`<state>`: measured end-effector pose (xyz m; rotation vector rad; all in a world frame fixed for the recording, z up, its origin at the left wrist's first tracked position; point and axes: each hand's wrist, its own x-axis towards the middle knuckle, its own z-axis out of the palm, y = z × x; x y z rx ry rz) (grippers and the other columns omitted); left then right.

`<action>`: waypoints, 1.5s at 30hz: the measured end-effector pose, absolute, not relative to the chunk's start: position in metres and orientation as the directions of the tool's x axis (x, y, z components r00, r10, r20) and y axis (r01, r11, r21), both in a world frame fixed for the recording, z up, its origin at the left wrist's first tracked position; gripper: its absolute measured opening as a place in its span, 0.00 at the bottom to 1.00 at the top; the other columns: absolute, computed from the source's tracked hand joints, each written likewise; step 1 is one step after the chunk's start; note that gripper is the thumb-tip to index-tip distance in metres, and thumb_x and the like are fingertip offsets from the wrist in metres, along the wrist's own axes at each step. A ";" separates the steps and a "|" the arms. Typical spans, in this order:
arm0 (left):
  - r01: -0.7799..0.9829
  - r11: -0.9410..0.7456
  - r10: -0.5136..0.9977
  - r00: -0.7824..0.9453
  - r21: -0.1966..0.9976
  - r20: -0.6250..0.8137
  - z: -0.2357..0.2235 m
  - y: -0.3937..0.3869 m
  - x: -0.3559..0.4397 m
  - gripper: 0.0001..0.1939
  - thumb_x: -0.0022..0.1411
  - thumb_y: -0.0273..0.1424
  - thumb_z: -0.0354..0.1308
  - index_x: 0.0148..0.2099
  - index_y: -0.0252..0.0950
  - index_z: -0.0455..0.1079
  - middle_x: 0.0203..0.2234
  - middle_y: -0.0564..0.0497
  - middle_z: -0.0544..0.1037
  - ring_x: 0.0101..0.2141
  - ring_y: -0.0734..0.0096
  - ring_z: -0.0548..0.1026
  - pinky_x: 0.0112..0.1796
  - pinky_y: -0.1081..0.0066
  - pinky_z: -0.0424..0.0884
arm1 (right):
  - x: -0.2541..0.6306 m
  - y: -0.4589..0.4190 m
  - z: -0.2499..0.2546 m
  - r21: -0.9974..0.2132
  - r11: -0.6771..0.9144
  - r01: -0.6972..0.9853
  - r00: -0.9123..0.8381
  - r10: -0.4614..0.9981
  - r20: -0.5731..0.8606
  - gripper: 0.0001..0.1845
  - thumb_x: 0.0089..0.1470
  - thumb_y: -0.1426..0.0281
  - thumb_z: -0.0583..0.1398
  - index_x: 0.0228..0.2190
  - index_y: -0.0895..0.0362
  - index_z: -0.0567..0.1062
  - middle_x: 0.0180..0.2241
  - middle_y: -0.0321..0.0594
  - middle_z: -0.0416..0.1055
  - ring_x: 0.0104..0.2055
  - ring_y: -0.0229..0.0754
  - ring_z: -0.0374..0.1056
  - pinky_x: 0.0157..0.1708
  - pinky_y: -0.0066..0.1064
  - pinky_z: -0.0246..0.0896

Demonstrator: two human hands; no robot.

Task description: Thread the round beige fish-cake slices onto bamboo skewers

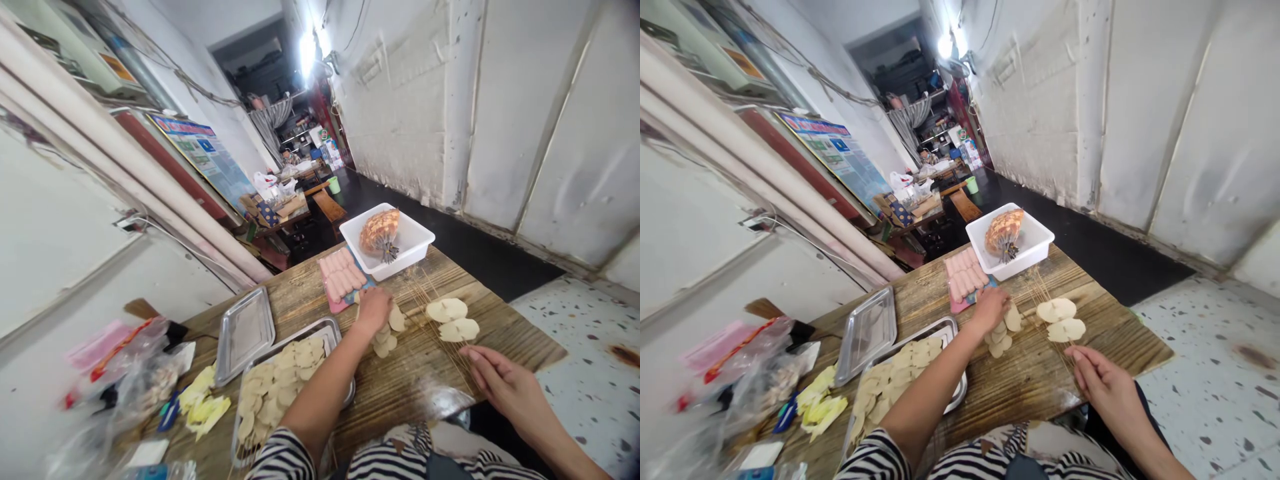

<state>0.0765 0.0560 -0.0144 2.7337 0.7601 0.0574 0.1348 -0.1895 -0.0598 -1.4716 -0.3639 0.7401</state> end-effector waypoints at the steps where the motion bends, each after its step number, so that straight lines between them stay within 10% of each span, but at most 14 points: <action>1: 0.477 -0.781 0.521 0.854 0.402 -0.001 -0.014 0.056 0.075 0.06 0.51 0.28 0.53 0.33 0.36 0.71 0.34 0.45 0.73 0.42 0.59 0.65 0.47 0.60 0.54 | 0.134 -0.190 -0.060 -0.972 -0.065 -0.225 0.732 0.647 -0.213 0.15 0.48 0.58 0.58 0.33 0.55 0.74 0.16 0.34 0.66 0.20 0.37 0.62 0.16 0.24 0.55; 6: 0.341 -0.588 0.577 0.812 0.734 0.085 -0.014 0.053 0.067 0.01 0.50 0.28 0.54 0.29 0.37 0.67 0.24 0.51 0.72 0.28 0.69 0.68 0.38 0.68 0.63 | 0.131 -0.188 -0.063 -0.976 -0.079 -0.201 0.717 0.667 -0.202 0.18 0.48 0.55 0.57 0.34 0.55 0.73 0.16 0.34 0.66 0.21 0.40 0.63 0.17 0.27 0.57; 9: 0.253 -0.166 0.654 0.752 0.953 -0.085 -0.011 0.052 0.061 0.06 0.49 0.31 0.57 0.30 0.37 0.63 0.20 0.54 0.69 0.23 0.73 0.68 0.33 0.69 0.66 | 0.128 -0.189 -0.067 -0.982 -0.095 -0.161 0.693 0.698 -0.181 0.21 0.49 0.53 0.56 0.36 0.56 0.73 0.15 0.34 0.64 0.20 0.40 0.62 0.17 0.27 0.56; 16: -0.055 0.507 0.608 0.730 0.860 -0.312 -0.004 0.058 0.044 0.13 0.49 0.26 0.60 0.37 0.34 0.61 0.30 0.48 0.74 0.30 0.71 0.75 0.39 0.62 0.70 | 0.110 -0.186 -0.065 -0.984 -0.175 -0.012 0.540 0.828 -0.154 0.19 0.53 0.56 0.53 0.36 0.57 0.74 0.15 0.30 0.60 0.19 0.36 0.56 0.20 0.26 0.52; 45: -0.184 0.516 0.717 0.627 0.836 -0.305 -0.005 0.055 0.044 0.12 0.46 0.23 0.62 0.35 0.31 0.65 0.30 0.49 0.74 0.32 0.72 0.74 0.41 0.63 0.71 | 0.097 -0.182 -0.067 -0.977 -0.208 0.040 0.552 0.820 -0.152 0.22 0.52 0.52 0.51 0.33 0.57 0.74 0.13 0.29 0.56 0.17 0.36 0.54 0.18 0.26 0.50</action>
